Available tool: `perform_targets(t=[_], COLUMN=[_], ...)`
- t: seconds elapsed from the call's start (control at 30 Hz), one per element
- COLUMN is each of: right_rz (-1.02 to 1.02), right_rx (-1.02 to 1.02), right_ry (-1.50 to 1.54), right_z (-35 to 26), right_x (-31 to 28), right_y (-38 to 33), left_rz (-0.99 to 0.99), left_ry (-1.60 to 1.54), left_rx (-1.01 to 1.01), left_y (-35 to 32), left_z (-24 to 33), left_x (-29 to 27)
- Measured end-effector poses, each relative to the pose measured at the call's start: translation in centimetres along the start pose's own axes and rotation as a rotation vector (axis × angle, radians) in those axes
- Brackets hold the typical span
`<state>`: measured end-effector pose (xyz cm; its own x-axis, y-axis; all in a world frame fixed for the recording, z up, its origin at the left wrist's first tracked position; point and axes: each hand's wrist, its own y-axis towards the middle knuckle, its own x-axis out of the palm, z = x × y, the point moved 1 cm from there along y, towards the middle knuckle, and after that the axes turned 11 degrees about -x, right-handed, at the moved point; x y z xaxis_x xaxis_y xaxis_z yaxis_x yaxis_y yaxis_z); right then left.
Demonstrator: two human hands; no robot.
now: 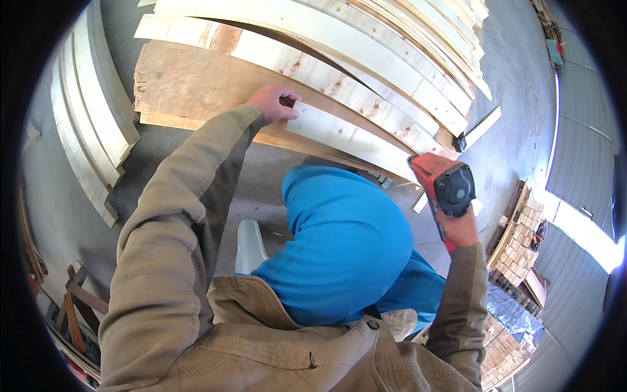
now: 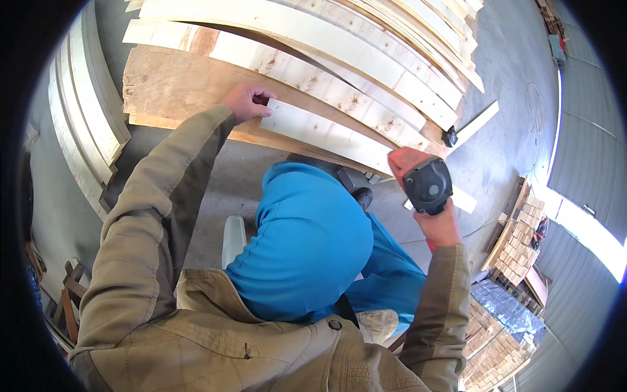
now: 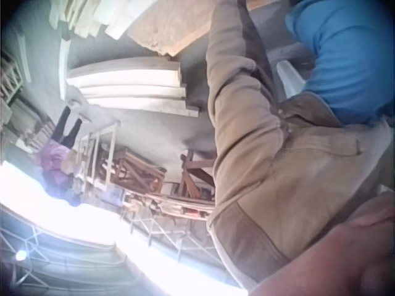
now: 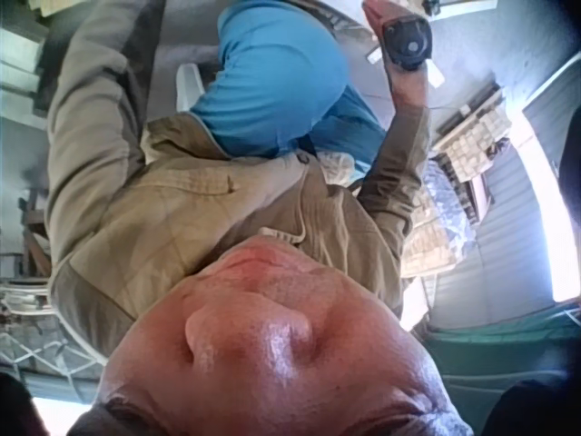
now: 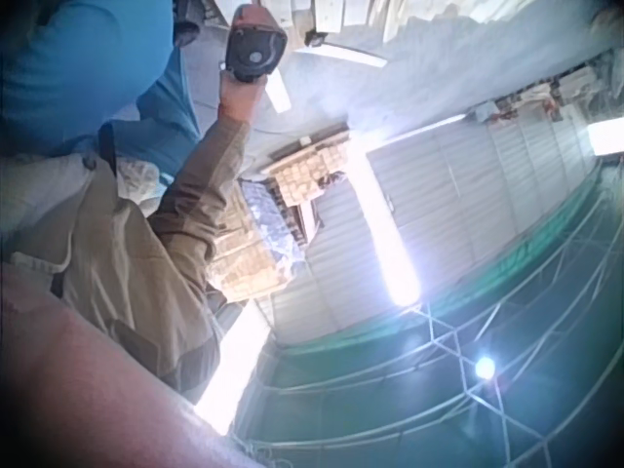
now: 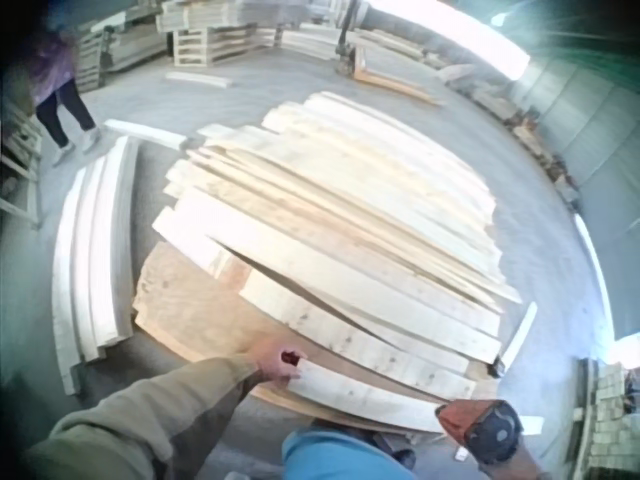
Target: The person aligns and fastens thin wooden planks onto a curved wooden base using a red pneumatic nail gun. They repeatedly position each plank, drive nails along its length, and occasionally measure with a tape measure before continuing.
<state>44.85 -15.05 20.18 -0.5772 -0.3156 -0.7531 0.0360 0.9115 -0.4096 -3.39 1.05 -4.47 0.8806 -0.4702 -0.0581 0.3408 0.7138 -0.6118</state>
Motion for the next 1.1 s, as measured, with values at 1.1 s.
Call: perform_targets(t=[1.1], right_rz=[0.247], right_rx=[0.496], right_ry=[0.209], right_z=[28.2], right_x=[10.2], right_y=[-17.3], left_rz=[0.246], left_ry=[1.301], left_rx=[0.177], left_y=[-3.4], left_z=[6.5], left_x=[8.4])
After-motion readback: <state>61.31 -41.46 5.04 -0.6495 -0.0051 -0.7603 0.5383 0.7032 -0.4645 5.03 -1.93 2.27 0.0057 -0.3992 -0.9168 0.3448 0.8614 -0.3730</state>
